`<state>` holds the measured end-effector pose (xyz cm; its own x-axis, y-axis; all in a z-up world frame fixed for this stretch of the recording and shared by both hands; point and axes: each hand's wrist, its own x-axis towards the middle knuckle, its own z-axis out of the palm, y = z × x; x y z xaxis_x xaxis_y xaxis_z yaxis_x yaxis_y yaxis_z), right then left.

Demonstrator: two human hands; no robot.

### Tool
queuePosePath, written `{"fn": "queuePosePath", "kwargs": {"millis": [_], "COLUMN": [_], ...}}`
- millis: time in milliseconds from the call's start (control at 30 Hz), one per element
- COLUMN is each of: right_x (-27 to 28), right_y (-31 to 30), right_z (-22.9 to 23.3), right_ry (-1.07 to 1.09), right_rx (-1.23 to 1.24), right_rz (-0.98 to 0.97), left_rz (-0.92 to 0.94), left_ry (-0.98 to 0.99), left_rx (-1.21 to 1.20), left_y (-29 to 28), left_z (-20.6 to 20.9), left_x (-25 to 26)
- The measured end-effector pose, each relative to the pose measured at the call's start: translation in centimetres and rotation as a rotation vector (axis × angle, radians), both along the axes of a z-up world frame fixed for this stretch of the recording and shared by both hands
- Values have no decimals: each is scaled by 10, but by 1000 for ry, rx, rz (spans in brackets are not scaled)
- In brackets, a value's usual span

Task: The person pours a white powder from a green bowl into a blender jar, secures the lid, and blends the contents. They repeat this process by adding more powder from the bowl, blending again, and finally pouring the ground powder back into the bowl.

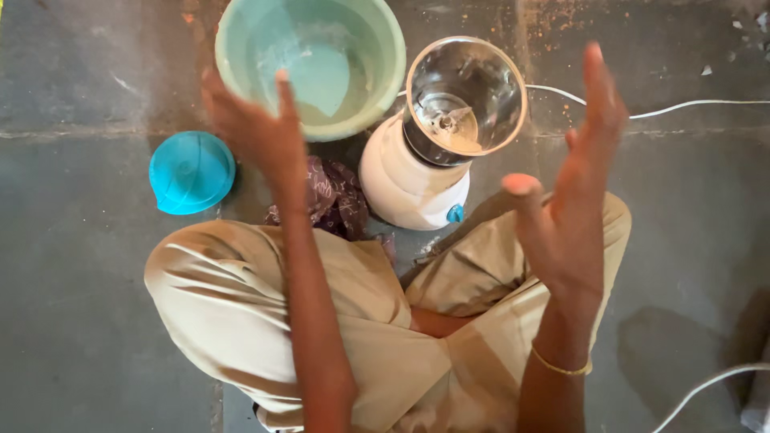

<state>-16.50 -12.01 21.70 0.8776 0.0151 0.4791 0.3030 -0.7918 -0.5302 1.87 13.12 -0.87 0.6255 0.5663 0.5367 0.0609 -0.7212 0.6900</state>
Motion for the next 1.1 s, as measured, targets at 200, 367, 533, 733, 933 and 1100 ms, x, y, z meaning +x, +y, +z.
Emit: {"fn": "queuePosePath", "kwargs": {"millis": [200, 367, 533, 733, 933, 1100], "right_x": [8, 9, 20, 29, 20, 20], "right_y": [-13, -7, -1, -4, 1, -11], "right_z": [-62, -74, -68, -55, -74, -93], "right_ry": [124, 80, -174, -12, -90, -117], "right_rx": [398, 400, 364, 334, 354, 641], "right_rz": [48, 81, 152, 97, 148, 173], "left_rz": [-372, -247, -329, -200, 61, 9], "left_ry": [-211, -69, -121, -87, 283, 984], "left_rx": [-942, -1413, -1335, -1238, -230, -235], "left_y": [-5, -2, -8, -9, 41, 123], "left_z": [-97, -114, -106, -97, -38, 19], "left_x": [48, 47, 35, 45, 25, 18]}}
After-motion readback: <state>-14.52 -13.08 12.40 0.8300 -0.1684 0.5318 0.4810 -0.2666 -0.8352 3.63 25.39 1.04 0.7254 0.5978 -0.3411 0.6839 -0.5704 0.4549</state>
